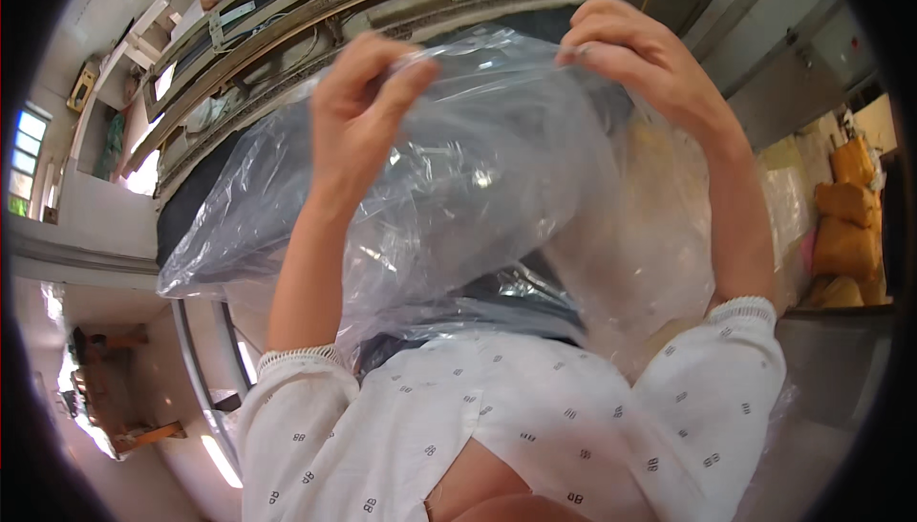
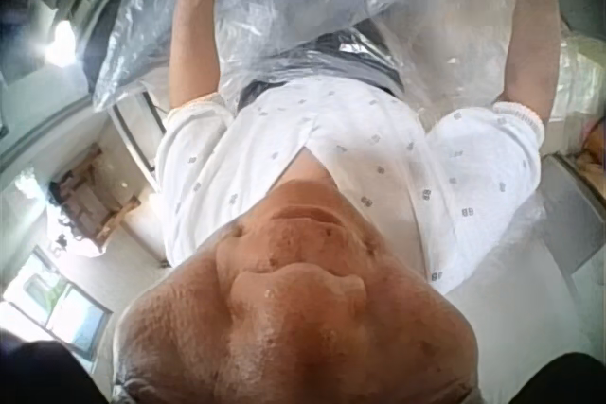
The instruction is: Covering a large piece of industrial manufacturing machinery with a protective clear plastic sheet.
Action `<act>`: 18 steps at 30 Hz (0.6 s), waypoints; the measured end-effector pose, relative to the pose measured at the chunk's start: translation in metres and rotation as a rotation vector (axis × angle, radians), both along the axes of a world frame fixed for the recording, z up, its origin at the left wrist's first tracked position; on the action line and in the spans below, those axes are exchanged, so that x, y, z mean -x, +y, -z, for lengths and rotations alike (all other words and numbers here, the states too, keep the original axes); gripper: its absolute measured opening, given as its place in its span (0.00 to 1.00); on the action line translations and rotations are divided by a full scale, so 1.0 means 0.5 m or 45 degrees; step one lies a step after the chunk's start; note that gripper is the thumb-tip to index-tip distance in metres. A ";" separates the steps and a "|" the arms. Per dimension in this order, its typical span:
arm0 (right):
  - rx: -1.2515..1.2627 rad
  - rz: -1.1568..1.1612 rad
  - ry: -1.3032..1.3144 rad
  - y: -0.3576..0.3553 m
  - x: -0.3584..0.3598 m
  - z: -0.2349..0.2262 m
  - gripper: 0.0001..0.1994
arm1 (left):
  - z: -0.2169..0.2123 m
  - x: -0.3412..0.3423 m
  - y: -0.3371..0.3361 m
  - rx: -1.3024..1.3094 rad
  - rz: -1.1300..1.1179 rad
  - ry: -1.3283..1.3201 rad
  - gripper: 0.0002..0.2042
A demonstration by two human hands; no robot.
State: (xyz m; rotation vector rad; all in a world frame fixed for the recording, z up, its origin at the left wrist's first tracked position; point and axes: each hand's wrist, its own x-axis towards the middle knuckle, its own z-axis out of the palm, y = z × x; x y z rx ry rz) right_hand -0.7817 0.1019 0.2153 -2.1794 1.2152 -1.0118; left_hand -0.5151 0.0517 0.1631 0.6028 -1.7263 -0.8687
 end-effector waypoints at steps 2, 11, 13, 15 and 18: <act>-0.270 0.076 0.450 -0.015 0.032 0.087 0.09 | -0.013 -0.073 0.048 0.203 -0.332 -0.166 0.03; 0.375 0.275 0.523 -0.020 -0.021 0.323 0.06 | -0.179 -0.737 0.443 -0.111 -1.925 -0.199 0.16; 0.060 0.163 0.326 0.005 -0.021 0.336 0.05 | -0.225 -0.755 0.522 0.190 -2.014 0.155 0.18; 0.015 -0.015 0.164 0.025 -0.015 0.341 0.06 | -0.290 -0.919 0.626 0.341 -2.383 -0.268 0.19; -0.623 -0.106 -0.405 0.065 -0.043 0.330 0.07 | -0.320 -1.027 0.617 0.366 -2.486 -0.342 0.19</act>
